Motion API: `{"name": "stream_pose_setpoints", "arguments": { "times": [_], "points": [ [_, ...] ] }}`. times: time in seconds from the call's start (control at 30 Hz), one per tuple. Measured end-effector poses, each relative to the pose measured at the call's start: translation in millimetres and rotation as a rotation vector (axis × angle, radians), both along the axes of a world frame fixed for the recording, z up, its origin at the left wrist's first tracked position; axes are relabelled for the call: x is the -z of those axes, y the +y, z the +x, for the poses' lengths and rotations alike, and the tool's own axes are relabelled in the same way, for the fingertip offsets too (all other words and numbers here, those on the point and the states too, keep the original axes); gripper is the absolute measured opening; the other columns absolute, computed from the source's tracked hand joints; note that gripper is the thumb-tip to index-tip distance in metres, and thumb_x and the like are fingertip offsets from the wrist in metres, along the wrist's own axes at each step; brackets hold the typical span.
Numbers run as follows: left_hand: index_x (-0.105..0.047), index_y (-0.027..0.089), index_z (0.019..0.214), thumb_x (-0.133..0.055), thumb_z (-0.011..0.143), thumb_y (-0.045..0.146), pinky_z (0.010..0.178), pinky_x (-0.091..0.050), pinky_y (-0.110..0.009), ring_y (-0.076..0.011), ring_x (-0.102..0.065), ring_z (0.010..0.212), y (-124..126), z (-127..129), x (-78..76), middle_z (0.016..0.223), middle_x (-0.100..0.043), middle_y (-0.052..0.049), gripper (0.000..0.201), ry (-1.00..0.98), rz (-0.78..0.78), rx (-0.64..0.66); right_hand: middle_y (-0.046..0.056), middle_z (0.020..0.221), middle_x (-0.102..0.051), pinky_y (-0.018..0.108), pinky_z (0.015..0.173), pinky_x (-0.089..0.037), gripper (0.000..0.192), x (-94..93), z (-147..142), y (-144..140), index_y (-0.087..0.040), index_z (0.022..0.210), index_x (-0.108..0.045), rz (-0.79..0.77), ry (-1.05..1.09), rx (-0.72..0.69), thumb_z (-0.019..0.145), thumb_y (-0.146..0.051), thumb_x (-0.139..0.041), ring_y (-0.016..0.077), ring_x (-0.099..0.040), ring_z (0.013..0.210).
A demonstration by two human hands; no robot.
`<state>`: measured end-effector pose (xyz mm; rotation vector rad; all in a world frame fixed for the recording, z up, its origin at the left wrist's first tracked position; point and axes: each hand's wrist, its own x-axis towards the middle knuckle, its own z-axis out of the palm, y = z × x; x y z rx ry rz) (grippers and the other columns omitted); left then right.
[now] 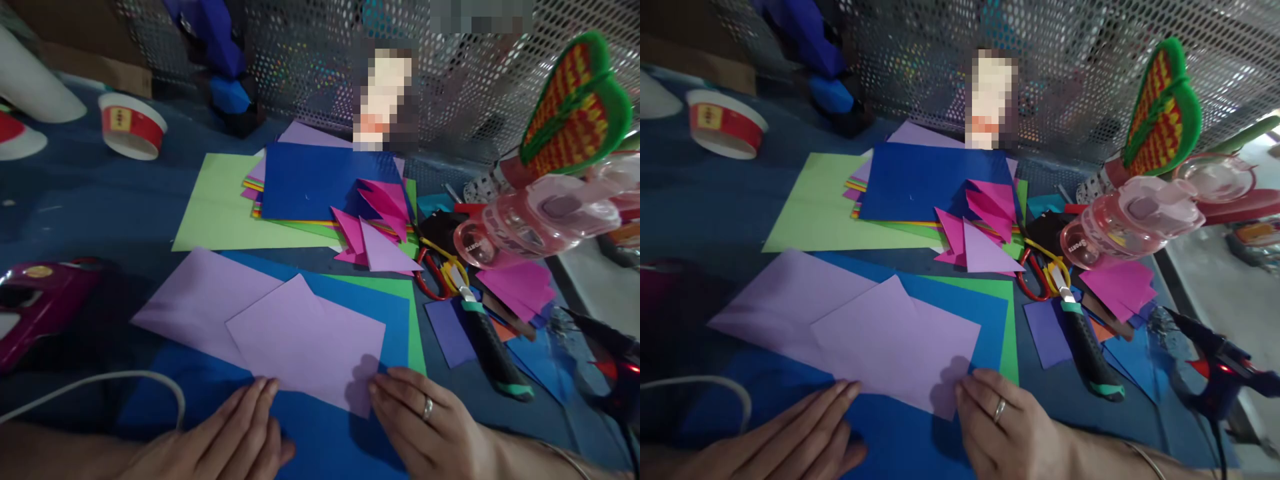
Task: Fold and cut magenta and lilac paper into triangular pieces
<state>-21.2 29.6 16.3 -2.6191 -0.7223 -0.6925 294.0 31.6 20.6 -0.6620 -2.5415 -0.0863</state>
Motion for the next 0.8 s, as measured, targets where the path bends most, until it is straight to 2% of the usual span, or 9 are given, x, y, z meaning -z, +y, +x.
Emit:
{"name": "stream_pose_setpoints", "arguments": {
  "times": [0.1, 0.17, 0.27, 0.47, 0.67, 0.8],
  "points": [
    [-0.077, 0.015, 0.096, -0.048, 0.104, 0.011, 0.081, -0.063, -0.037, -0.0250, -0.081, 0.091, -3, -1, -1.2, 0.092, -0.084, -0.006, 0.030, 0.029, 0.048, 0.060, 0.011, 0.101, -0.084, 0.039, 0.100, -0.064, 0.036, 0.6, 3, 0, -0.010, 0.089, -0.081, 0.001, -0.008, -0.036, 0.100, -0.006, -0.047, 0.0237, -0.079, 0.099],
    [-0.077, 0.012, 0.097, -0.054, 0.103, 0.012, 0.081, -0.065, -0.039, -0.0277, -0.081, 0.090, -6, 0, -2.1, 0.091, -0.084, -0.008, 0.025, 0.064, 0.093, 0.080, 0.013, 0.101, -0.083, 0.040, 0.098, -0.065, 0.030, 1.7, 5, 1, -0.010, 0.089, -0.081, 0.018, -0.005, -0.046, 0.097, -0.004, -0.052, 0.0243, -0.079, 0.099],
    [-0.077, 0.007, 0.090, -0.067, 0.098, 0.017, 0.078, -0.067, -0.038, -0.0302, -0.081, 0.088, -7, 4, -3.5, 0.089, -0.084, -0.013, 0.016, 0.095, 0.146, 0.036, 0.014, 0.099, -0.083, 0.040, 0.095, -0.066, 0.027, 2.7, 6, 3, -0.008, 0.090, -0.080, 0.053, -0.020, -0.054, 0.095, -0.003, -0.055, 0.0246, -0.079, 0.098],
    [-0.079, 0.006, 0.090, -0.070, 0.098, 0.027, 0.078, -0.068, -0.034, -0.0278, -0.080, 0.088, -7, -1, 2.1, 0.090, -0.083, -0.016, 0.024, 0.128, 0.196, 0.019, 0.014, 0.096, -0.082, 0.039, 0.094, -0.065, 0.025, 0.1, 6, 8, -0.007, 0.093, -0.080, 0.101, -0.046, -0.087, 0.098, -0.005, -0.056, 0.0224, -0.078, 0.096],
    [-0.077, 0.007, 0.094, -0.075, 0.095, 0.025, 0.085, -0.069, -0.035, -0.0284, -0.080, 0.096, -11, -8, 16.3, 0.100, -0.082, -0.019, 0.018, 0.060, 0.226, -0.017, 0.011, 0.093, -0.082, 0.038, 0.092, -0.064, 0.026, -0.2, 5, 12, -0.009, 0.092, -0.078, 0.135, -0.022, -0.099, 0.099, -0.005, -0.054, 0.0206, -0.077, 0.092],
    [-0.077, 0.007, 0.095, -0.073, 0.097, 0.028, 0.084, -0.069, -0.035, -0.0276, -0.080, 0.094, -12, -8, 17.6, 0.101, -0.082, -0.019, 0.022, 0.072, 0.236, -0.022, 0.011, 0.094, -0.082, 0.038, 0.091, -0.064, 0.027, 3.0, 6, 12, -0.008, 0.090, -0.078, 0.177, -0.024, -0.101, 0.100, -0.005, -0.052, 0.0210, -0.077, 0.091]
  ]
}}
